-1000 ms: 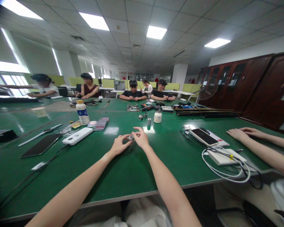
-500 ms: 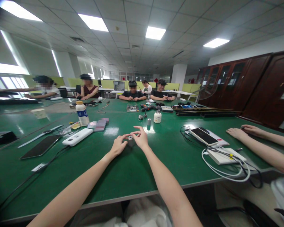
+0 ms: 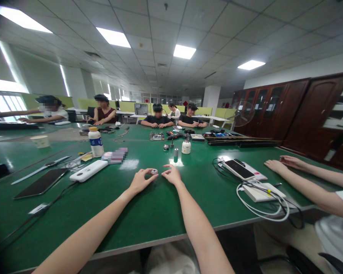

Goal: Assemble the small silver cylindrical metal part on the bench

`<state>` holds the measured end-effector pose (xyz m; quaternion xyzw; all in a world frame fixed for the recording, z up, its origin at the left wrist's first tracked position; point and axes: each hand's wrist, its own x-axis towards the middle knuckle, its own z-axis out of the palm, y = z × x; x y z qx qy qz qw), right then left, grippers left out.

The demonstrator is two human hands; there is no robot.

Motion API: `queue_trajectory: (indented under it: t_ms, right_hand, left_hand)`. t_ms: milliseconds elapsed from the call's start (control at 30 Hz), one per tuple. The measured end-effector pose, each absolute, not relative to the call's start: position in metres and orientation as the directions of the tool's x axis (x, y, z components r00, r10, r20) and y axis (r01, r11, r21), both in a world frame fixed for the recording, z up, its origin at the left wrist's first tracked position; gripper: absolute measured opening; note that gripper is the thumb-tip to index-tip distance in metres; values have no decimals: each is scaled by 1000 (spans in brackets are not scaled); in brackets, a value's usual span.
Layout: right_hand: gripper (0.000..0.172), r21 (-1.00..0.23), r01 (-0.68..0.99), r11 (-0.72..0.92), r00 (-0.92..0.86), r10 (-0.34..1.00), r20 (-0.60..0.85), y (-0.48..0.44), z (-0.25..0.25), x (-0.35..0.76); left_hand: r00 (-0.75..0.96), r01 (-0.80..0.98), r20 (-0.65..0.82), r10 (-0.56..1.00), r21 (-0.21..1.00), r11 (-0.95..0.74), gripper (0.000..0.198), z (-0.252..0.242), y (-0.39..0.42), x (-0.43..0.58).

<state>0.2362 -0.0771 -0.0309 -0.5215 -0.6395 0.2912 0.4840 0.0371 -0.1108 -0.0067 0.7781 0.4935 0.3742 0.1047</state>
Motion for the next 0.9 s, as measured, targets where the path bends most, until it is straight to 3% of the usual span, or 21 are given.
queue_trajectory:
  t_ms: [133,500,900]
  right_hand:
    - [44,-865,409,292,-13,949,314,-75,-35,234]
    - [31,-822,465,327,-7,930,367,-75,-36,230]
    - [27,-819,358,447,51,867,496,-72,-19,220]
  left_hand:
    - [243,702,487,839,508,-499,42,-11,-111,36]
    - [212,698,514,832,516,-496,43,-15,-112,33]
    - [237,693,521,820,501,-519,41,-14,-111,32]
